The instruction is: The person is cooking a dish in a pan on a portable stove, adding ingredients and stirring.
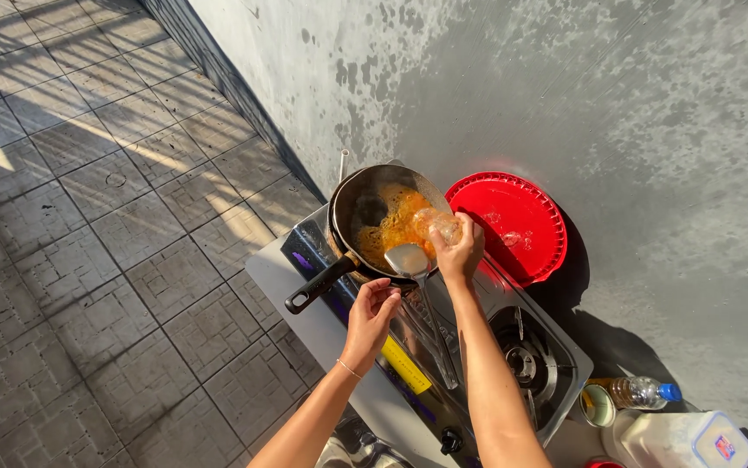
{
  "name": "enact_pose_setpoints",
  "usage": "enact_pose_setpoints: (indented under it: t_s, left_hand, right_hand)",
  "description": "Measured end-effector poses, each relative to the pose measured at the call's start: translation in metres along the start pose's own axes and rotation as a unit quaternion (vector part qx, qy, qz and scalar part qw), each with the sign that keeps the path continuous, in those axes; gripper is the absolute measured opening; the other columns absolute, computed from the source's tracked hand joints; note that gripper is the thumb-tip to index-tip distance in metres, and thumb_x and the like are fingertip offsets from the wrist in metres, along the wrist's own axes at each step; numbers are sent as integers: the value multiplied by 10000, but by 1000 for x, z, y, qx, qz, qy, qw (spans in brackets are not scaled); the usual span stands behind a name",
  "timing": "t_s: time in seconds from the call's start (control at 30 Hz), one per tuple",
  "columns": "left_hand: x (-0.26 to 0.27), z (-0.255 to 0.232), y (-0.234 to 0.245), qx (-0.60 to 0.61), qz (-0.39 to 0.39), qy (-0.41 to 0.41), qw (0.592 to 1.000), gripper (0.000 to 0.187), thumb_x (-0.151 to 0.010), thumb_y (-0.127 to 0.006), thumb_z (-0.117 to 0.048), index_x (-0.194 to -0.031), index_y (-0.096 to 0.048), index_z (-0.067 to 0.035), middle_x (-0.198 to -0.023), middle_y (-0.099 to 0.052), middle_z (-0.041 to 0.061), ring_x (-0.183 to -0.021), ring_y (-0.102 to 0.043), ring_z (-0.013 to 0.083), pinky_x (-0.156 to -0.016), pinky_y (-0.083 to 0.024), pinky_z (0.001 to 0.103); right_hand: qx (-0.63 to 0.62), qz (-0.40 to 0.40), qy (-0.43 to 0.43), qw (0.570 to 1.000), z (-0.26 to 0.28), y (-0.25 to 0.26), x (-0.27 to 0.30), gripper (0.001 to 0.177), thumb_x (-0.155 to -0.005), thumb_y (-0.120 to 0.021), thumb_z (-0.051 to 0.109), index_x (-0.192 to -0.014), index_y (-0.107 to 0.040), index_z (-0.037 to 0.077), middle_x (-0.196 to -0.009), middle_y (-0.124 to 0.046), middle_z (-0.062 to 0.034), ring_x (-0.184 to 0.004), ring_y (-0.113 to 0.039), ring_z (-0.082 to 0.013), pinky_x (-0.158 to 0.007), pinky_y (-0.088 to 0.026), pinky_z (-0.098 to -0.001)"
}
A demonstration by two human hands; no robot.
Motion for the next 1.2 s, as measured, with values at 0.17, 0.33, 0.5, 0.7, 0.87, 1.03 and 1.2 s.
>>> enact_pose_setpoints:
  t_s: [0.17,0.33,0.5,0.7,0.87,1.03,1.2]
  left_hand:
    - [-11,2,-1,-28,4,-10,1000,394,-973,-646,-165,-1317,-545,-4,-1187,-676,81,-1078,-665,144,-956,-560,295]
    - [-15,-11,-17,-83,14,-48,995,508,-948,-682,-219,-1371,-517,9,-1235,-673,106,-1132,-670,170,-974,-568,311]
    - [-17,-31,-37,-268,19,-177,947,872,-823,-816,-429,-1462,-439,29,-1351,-598,172,-1232,-613,275,-994,-524,388]
    - [-4,-31,-42,-306,1,-268,914,942,-685,-906,-483,-1380,-503,9,-1259,-662,197,-1215,-627,304,-998,-518,409]
    - [6,-21,-39,-277,-11,-228,933,862,-676,-898,-442,-1321,-520,-13,-1197,-697,158,-1136,-697,263,-953,-561,372]
    - [21,-29,-38,-249,-5,-250,936,823,-696,-893,-361,-1340,-512,-17,-1198,-706,140,-1119,-716,256,-965,-564,361]
    - [33,-24,-42,-331,51,-276,901,852,-676,-938,-356,-1335,-518,-16,-1193,-695,154,-1113,-690,298,-942,-552,382]
  right_hand:
    - [-292,-81,-215,928,-1,18,-2,470,-922,-782,349,-1237,-633,32,-1143,-661,-147,-993,-641,-260,-772,-521,-423]
    - [-580,13,-548,603,14,42,23,537,-949,-639,501,-1255,-572,65,-1055,-666,-157,-796,-634,-276,-611,-506,-315]
    - [-832,171,-446,283,47,43,74,633,-959,-547,551,-1334,-560,41,-1086,-682,-216,-828,-672,-274,-694,-602,-333]
    - [-860,126,-337,363,66,38,118,390,-1217,-353,316,-1411,-533,29,-1300,-672,-132,-1160,-666,-275,-1000,-560,-444]
    - [-764,184,-467,405,83,78,110,675,-1050,-242,592,-1364,-536,72,-1214,-699,-104,-1106,-693,-229,-972,-546,-404]
    - [-702,248,-443,499,49,85,141,814,-994,-202,713,-1359,-536,67,-1183,-696,-99,-999,-688,-198,-829,-569,-371]
    - [-671,104,-456,575,27,111,164,744,-1026,-313,679,-1336,-535,40,-1182,-680,-100,-951,-648,-187,-800,-569,-402]
Point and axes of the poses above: each hand's wrist, its own x-axis away from the middle knuckle, its own y-axis out of the back of the hand, z = x × y, the point moved 2 cm from there along -x, towards the middle knuckle
